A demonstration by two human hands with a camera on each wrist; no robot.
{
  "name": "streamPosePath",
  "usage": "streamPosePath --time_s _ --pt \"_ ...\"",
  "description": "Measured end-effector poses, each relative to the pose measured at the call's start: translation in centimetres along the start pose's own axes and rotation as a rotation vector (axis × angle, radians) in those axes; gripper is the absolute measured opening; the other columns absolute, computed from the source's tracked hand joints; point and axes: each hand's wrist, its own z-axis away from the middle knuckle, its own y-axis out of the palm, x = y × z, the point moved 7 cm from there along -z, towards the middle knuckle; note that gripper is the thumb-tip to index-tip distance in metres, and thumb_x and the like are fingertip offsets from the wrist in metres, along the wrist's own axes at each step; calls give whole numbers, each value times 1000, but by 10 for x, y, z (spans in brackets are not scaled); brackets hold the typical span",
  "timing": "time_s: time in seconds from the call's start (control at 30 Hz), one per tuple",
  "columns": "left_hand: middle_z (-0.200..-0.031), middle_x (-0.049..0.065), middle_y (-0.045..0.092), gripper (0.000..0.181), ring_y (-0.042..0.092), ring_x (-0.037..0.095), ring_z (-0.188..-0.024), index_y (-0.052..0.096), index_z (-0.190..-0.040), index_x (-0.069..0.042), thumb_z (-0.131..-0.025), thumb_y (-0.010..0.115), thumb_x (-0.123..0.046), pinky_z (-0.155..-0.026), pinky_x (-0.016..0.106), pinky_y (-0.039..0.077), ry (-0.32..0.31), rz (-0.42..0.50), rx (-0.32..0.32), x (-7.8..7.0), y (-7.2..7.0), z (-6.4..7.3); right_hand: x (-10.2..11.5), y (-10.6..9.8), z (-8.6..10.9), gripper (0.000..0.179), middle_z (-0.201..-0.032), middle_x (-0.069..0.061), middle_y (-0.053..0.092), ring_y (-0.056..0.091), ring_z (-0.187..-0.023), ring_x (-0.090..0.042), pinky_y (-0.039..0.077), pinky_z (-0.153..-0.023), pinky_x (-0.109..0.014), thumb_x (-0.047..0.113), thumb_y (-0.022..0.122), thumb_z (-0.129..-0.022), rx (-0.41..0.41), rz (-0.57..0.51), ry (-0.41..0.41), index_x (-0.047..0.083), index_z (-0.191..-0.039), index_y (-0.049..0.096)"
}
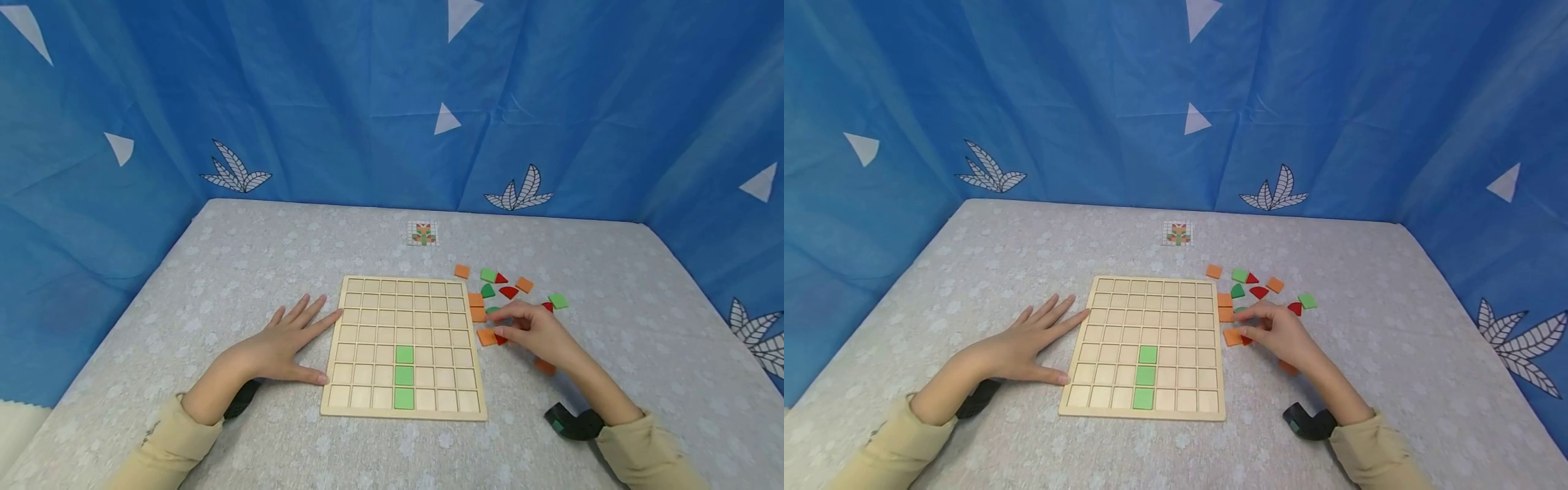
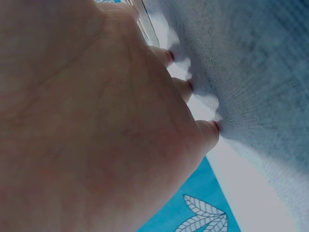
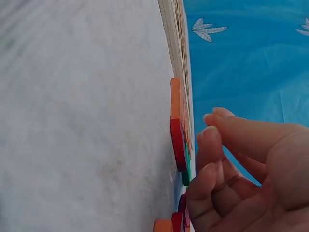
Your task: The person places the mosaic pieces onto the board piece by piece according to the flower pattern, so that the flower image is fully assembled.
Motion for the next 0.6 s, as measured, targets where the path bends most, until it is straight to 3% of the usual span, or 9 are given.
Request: streamPosePath --time_s 0.2,0.6 --pt "-154 16 3 103 -4 39 -138 18 -152 -20 -72 60 -70 -101 65 0 1 -8 2 2 3 -1 -3 5 1 21 -98 -4 58 49 -63 -15 44 -55 -25 10 74 -81 52 81 -31 9 -102 72" --pt "-154 17 3 102 -4 40 -137 19 -152 -19 -73 61 -69 -101 65 0 -1 3 4 -1 -1 0 -5 8 1 22 -88 2 54 45 -61 -13 40 -52 -25 9 78 -77 10 195 -72 11 -98 71"
